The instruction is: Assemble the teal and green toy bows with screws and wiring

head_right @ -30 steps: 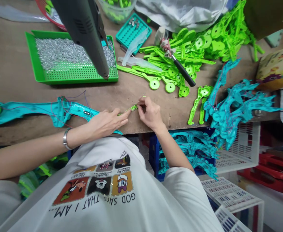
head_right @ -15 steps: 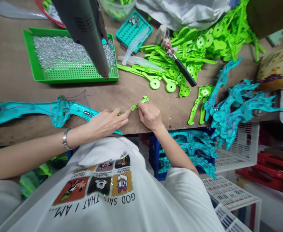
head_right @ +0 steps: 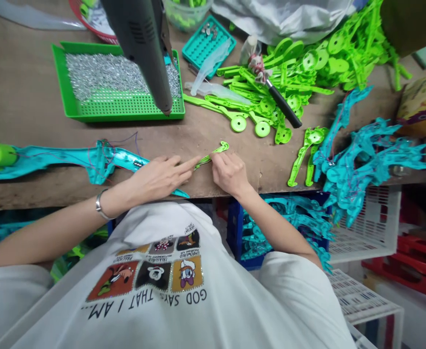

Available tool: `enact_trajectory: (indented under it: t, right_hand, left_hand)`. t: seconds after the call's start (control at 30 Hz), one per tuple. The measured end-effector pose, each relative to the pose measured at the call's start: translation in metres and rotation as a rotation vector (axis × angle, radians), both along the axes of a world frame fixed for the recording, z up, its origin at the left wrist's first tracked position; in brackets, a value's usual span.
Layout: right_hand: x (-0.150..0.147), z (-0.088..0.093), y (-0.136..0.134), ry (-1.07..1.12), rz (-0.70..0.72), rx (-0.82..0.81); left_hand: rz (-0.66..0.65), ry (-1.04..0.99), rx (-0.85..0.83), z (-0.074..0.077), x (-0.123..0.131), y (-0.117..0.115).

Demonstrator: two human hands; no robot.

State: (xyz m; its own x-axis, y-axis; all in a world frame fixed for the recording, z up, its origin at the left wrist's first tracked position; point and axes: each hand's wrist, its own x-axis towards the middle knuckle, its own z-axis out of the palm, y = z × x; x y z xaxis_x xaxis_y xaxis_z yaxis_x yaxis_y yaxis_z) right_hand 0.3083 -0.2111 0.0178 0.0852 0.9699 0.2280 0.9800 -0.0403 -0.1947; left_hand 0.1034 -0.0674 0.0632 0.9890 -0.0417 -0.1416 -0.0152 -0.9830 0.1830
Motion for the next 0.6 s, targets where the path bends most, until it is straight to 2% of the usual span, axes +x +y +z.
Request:
enact_trajectory:
  t: [0.17, 0.23, 0.4, 0.5, 0.6]
  right_hand:
    - [-0.005, 0.016, 0.006, 0.079, -0.087, 0.097]
    - [-0.013, 0.023, 0.009, 0.166, -0.064, 0.096]
    - [-0.030, 0.028, 0.020, 0.495, 0.193, -0.101]
    - [-0.030, 0.025, 0.025, 0.561, 0.167, -0.198]
    - [-0.028, 0.023, 0.029, 0.595, 0.141, -0.226]
  left_hand:
    - [0.203, -0.160, -0.026, 0.005, -0.027, 0.002]
    - [0.239, -0.191, -0.034, 0.006, -0.037, 0.001]
    - [0.197, -0.190, 0.017, 0.005, -0.051, 0.002]
    - [0.191, -0.166, 0.029, 0.003, -0.054, 0.004]
    - [0.209, -0.141, -0.031, 0.002, -0.050, 0.002]
